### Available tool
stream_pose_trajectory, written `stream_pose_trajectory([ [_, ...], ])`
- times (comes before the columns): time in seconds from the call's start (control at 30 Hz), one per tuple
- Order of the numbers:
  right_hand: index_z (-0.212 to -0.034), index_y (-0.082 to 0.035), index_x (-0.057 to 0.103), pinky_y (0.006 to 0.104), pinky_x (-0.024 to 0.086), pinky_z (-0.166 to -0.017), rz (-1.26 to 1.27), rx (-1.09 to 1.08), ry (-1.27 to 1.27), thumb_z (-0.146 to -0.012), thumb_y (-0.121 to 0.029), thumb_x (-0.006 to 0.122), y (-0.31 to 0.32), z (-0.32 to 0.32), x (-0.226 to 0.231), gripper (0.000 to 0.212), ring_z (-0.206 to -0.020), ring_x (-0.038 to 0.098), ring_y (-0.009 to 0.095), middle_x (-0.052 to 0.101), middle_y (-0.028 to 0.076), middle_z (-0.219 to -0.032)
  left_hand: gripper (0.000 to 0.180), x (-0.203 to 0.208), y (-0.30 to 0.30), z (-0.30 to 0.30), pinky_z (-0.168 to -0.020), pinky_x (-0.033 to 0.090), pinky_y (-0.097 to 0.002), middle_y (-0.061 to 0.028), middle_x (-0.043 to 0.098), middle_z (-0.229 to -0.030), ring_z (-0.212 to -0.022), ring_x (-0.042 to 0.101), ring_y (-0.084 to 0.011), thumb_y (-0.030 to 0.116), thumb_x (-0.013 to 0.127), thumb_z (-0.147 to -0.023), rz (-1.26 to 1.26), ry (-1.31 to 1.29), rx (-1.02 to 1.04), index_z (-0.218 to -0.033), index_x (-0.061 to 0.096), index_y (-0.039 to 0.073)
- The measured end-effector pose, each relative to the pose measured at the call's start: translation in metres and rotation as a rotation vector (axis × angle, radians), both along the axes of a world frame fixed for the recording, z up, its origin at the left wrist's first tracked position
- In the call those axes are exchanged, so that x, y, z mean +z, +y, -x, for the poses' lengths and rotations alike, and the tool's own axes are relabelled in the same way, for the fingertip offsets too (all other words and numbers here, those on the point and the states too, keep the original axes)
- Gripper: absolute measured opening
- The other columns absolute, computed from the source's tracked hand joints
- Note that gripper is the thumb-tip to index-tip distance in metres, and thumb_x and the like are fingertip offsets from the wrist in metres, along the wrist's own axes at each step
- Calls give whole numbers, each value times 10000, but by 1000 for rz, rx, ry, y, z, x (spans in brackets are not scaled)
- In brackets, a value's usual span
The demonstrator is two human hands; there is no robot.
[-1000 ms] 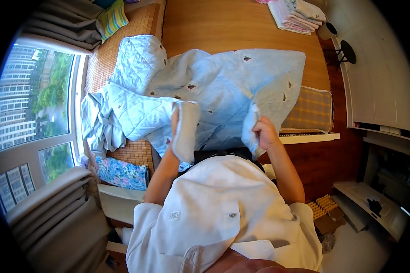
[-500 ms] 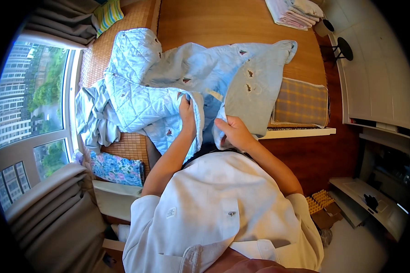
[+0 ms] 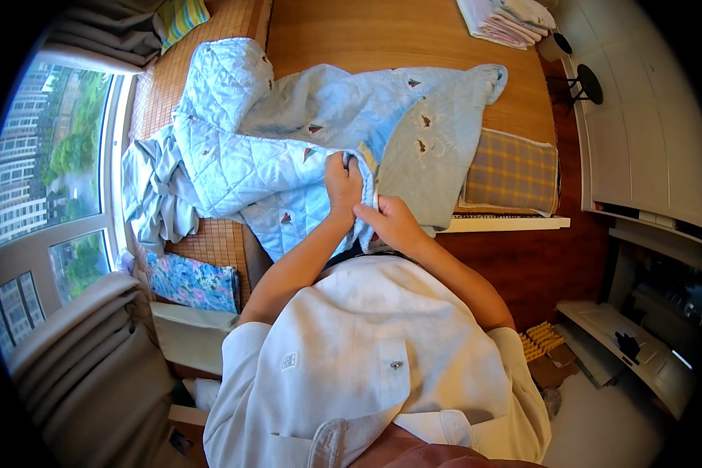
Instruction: The person shakes out, spreads, and folds a patterned blanket on a bed platform, then unfolds, straightens, and folds a bedsheet by hand.
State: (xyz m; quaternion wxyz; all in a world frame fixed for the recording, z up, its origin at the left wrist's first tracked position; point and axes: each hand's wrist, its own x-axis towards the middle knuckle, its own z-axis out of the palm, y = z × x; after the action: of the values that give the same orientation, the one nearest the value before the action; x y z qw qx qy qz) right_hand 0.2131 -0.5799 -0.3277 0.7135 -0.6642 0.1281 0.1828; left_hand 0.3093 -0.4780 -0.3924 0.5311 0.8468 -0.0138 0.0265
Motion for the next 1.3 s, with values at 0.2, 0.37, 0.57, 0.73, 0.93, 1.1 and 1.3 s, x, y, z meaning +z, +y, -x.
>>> stream_pose_trajectory([
  [0.2, -889, 7, 658, 267, 492, -645, -279, -330, 85, -900, -192, 604, -22, -15, 12, 207, -696, 601, 104, 644, 26, -777, 300, 38, 8, 26, -846, 446, -340, -156, 559, -1014, -931, 553, -244, 89, 610, -872, 404, 95, -106, -1143, 539, -19],
  [0.37, -1000, -16, 641, 299, 526, -766, -542, -465, 92, -899, -141, 588, -48, -30, 32, 169, -810, 657, 157, 686, 61, -901, 620, 35, 46, 58, -903, 432, -437, -191, 535, -1153, -1040, 534, -341, 113, 722, -691, -109, -409, -431, -1258, 497, 9],
  [0.57, -1124, -6, 591, 353, 525, -844, -571, -511, 88, -896, -163, 596, -53, -40, 50, 277, -938, 644, 200, 662, 102, -1057, 440, -47, 100, 59, -886, 455, -443, -156, 620, -998, -997, 585, -380, 1, 655, -598, -416, -283, -108, -1033, 615, 51],
  [0.73, -1316, -27, 495, 440, 437, -1023, -748, -546, -195, -934, -285, 517, -105, -53, 98, 462, -1166, 558, 261, 584, 120, -1271, 158, -126, 182, 59, -768, 504, -431, -130, 648, -939, -876, 629, -344, 119, 672, -747, -464, 46, 481, -898, 694, 78],
  [0.93, -1310, -41, 513, 462, 410, -1047, -893, -496, -422, -945, -309, 497, -132, -56, 164, 453, -1190, 546, 257, 580, 115, -1292, 213, -138, 222, 61, -809, 525, -419, -187, 708, -928, -890, 676, -347, 217, 674, -809, -342, 363, 762, -930, 730, 50],
  [1.1, -1266, -46, 544, 459, 420, -1027, -667, -596, -588, -935, -280, 516, -166, -57, 212, 407, -1154, 563, 239, 603, 99, -1247, 238, -137, 218, 46, -806, 533, -405, -189, 715, -927, -889, 685, -321, 195, 663, -821, -185, 525, 930, -957, 729, 12],
  [1.3, -1180, 60, 550, 450, 407, -1021, -1296, 89, -618, -932, -237, 526, -253, -57, 230, 388, -1131, 555, 283, 612, 141, -1210, 257, -175, 274, 39, -741, 549, -371, -183, 702, -959, -859, 684, -283, 144, 555, -890, 531, 518, 1366, -955, 705, -54],
])
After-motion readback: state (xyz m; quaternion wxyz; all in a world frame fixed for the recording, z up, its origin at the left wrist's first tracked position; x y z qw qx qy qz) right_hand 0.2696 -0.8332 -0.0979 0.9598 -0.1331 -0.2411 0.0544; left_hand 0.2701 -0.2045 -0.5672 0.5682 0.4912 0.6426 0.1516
